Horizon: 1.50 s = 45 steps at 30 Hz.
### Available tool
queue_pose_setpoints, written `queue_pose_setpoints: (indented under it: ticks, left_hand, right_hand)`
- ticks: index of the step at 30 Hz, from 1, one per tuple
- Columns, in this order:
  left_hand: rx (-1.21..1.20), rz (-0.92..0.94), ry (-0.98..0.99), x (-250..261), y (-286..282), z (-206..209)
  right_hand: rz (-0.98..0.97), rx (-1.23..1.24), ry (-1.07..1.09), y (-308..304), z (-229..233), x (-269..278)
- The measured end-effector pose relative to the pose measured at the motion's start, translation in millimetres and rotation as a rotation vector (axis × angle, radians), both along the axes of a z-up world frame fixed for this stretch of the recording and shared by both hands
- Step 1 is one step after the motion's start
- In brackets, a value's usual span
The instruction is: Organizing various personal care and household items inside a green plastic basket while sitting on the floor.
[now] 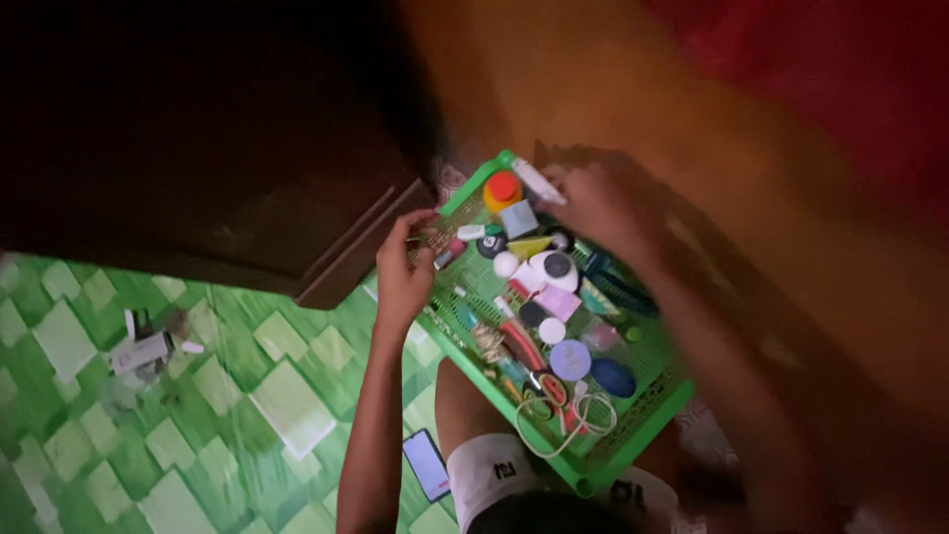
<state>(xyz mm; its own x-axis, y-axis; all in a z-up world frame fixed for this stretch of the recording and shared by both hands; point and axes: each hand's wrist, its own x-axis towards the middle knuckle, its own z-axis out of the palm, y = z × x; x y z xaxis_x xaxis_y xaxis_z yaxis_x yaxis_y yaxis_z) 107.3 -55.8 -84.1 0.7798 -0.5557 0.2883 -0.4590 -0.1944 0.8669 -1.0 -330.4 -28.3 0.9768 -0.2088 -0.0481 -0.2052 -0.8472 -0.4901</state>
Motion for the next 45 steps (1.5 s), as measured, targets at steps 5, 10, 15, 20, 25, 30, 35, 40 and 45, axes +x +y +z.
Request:
queue_pose_setpoints:
  ticks: [5, 10, 15, 20, 25, 30, 35, 40, 45]
  left_hand:
    - [-0.042, 0.111, 0.123, -7.1, 28.2, -19.5]
    - [0.038, 0.222, 0.057, -21.2, 44.1, -40.4]
    - [-0.001, 0.226, -0.109, -36.2, 40.0, -35.0]
    - [-0.100, 0.165, -0.084, -33.4, 33.6, -23.5]
    - [-0.152, 0.155, -0.097, -11.8, 2.7, -52.1]
    - [-0.047, 0.050, -0.091, 1.4, -39.0, -79.4]
    - [-0.212, 0.073, -0.059, 19.6, -54.8, -31.1]
    - [-0.158, -0.073, 0.062, 36.9, -72.0, -30.8]
    - [-0.087, -0.056, 0.040, 35.5, -79.4, -46.0]
  right_hand:
    - [-0.051, 0.131, -0.179, -8.7, 12.3, -21.7]
    - [-0.109, 0.019, -0.125, -0.8, 16.3, -24.3]
    - [-0.061, -0.160, -0.025, 15.0, 23.1, -6.2]
    - [0.003, -0.223, -0.033, 13.6, 8.4, 1.0]
    - [-0.046, -0.280, -0.098, 22.0, 40.2, 12.3]
    - [0.135, -0.295, -0.190, 23.2, 62.5, 33.8]
    - [0.185, -0.250, -0.144, 18.1, 45.9, 59.0]
    - [0.287, -0.205, -0.119, 13.5, 44.4, 68.3]
    - [0.176, -0.152, -0.199, 34.7, 60.3, 52.8]
